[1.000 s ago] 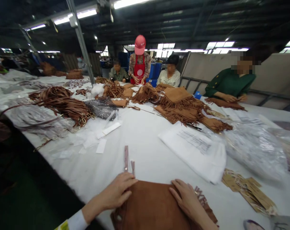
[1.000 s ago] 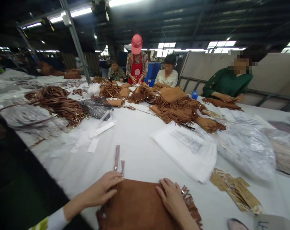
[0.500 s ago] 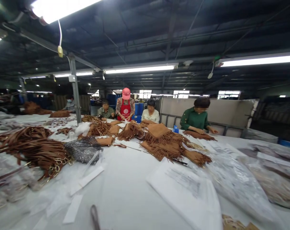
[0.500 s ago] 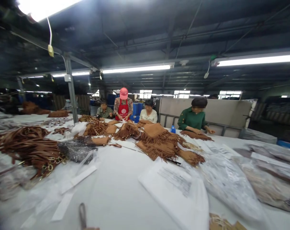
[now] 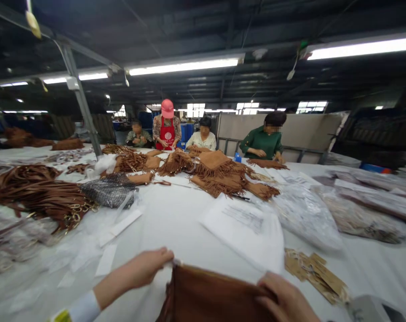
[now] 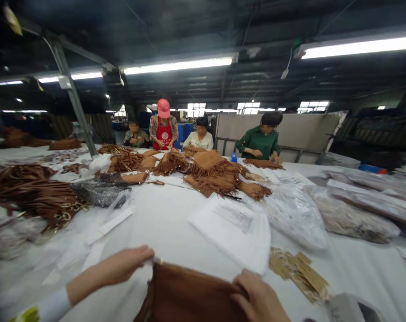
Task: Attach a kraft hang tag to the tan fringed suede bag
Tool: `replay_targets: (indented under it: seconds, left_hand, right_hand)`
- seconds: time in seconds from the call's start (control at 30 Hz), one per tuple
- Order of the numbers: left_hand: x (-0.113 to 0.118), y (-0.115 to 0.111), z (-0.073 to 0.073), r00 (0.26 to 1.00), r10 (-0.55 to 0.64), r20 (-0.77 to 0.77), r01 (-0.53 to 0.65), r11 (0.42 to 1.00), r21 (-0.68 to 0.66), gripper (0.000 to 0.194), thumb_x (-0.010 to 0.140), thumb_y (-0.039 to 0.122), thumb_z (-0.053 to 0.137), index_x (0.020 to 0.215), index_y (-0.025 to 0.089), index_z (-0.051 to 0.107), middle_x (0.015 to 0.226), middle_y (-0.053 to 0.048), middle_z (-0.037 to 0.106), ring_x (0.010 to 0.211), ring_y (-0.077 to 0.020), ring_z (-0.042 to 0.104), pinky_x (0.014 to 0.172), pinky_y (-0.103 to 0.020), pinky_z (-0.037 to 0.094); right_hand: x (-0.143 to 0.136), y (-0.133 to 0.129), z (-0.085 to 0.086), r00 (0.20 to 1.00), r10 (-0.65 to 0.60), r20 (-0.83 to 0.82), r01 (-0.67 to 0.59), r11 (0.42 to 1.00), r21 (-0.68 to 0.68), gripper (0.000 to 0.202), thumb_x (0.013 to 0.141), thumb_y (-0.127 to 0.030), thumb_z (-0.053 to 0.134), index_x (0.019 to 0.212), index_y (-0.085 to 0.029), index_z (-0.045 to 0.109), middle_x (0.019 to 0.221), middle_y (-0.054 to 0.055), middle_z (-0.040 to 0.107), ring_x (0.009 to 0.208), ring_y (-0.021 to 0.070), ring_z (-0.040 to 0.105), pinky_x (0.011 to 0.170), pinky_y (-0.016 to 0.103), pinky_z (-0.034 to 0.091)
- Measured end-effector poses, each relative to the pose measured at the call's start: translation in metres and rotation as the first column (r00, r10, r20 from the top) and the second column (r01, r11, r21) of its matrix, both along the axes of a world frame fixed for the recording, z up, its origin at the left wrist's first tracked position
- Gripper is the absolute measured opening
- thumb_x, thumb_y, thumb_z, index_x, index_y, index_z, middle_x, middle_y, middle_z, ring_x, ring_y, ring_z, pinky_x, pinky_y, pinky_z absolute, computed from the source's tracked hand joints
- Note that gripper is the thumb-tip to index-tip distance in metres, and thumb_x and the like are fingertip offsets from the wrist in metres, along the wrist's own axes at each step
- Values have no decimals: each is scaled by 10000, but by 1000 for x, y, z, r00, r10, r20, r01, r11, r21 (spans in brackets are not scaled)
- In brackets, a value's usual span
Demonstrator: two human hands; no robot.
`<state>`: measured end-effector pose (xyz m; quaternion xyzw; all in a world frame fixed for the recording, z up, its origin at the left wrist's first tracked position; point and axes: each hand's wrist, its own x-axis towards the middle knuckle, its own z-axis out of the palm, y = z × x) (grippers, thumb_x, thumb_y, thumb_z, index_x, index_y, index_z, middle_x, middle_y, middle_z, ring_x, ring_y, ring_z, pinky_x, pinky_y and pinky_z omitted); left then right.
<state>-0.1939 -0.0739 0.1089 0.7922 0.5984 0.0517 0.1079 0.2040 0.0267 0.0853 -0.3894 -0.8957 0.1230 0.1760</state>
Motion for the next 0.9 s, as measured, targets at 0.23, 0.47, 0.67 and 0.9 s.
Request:
replay_targets:
  seconds: [0.23, 0.47, 0.67, 0.9]
  left_hand:
    - [21, -32, 10, 977, -78, -197, 88, 995, 46, 488, 870, 237, 567, 1301, 346, 367, 1079, -27, 536, 891, -196, 598, 602, -238, 448]
    - [32, -94, -106, 991, -84, -102, 68, 985, -156, 249, 934, 184, 425, 1165, 263, 473, 1015, -36, 573, 858, -170, 588, 717, -253, 475]
    - [36, -134, -133, 991, 127, 32, -120, 976, -180, 402, 913, 99, 340, 1256, 270, 459, 1197, -61, 559, 1026, -201, 562, 886, -321, 459]
    - [48, -146, -151, 870, 368, 328, -333, 929, -159, 381, 910, 472, 435, 1207, 248, 517, 1225, -84, 582, 1140, -248, 534, 1004, -417, 424]
  right_hand:
    - [20, -34, -1, 992, 59, -113, -15, 935, 355, 125, 781, -138, 489, 842, -227, 553, 762, 39, 590, 742, 198, 583, 670, 301, 463]
    - [34, -101, -130, 996, 84, 6, -84, 984, 159, 282, 685, -17, 444, 851, -225, 537, 768, 37, 585, 719, 206, 556, 661, 317, 467]
    - [52, -116, -155, 998, 53, 14, -52, 996, -78, 330, 706, -75, 493, 973, -247, 584, 908, 72, 612, 876, 256, 577, 787, 386, 483]
    - [38, -150, -125, 999, -50, 10, 51, 987, -155, 367, 653, -8, 436, 933, -206, 568, 909, 61, 586, 893, 227, 537, 808, 368, 459]
